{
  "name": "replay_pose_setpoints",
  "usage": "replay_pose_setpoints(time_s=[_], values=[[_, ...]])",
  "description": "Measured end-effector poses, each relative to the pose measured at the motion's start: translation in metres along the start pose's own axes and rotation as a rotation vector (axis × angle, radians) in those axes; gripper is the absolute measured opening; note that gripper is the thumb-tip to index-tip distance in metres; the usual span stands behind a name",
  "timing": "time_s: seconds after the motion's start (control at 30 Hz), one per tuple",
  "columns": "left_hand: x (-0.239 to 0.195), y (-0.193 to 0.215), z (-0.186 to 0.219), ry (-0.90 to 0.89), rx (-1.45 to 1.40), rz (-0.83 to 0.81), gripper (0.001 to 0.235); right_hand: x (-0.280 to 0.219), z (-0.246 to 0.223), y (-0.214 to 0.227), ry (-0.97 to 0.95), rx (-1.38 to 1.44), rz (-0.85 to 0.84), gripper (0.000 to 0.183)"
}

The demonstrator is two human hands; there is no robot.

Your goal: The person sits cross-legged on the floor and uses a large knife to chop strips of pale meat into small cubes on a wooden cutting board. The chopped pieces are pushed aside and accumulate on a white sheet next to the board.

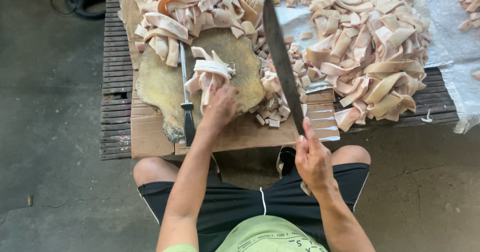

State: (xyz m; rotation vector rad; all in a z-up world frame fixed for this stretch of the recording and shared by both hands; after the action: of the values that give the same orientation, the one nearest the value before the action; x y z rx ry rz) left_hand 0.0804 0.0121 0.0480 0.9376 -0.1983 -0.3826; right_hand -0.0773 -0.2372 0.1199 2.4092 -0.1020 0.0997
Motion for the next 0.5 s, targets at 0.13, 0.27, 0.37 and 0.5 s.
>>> replay_pose_setpoints(time_s=[0.13, 0.27, 0.37, 0.5], values=[[-0.004, 0.049, 0.002, 0.011, 0.206, 0.143, 0.044, -0.011, -0.032, 0.018, 0.306, 0.049, 0.092, 0.048], [0.006, 0.081, 0.016, -0.054, 0.403, 0.228, 0.047, -0.009, -0.025, 0.024, 0.279, 0.118, 0.103, 0.05], [0.019, 0.018, 0.048, -0.106, 0.356, -0.077, 0.036, -0.008, -0.003, 0.029, 0.141, 0.149, 0.12, 0.052], [0.048, -0.067, 0.094, -0.188, 0.307, -0.137, 0.059, -0.006, 0.032, 0.033, -0.031, 0.142, 0.139, 0.054]])
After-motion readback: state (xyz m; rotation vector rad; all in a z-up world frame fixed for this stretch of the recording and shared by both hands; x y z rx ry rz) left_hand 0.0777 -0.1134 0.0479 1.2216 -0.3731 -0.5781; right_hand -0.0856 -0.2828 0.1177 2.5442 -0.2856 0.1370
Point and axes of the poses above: each hand's wrist, its own x-axis towards the middle knuckle, its own y-axis out of the back of the hand, z = x × y, the point moved 9 cm from there along x, towards the middle knuckle, and after that the axes turned 9 degrees about -z, right-handed, at the moved point
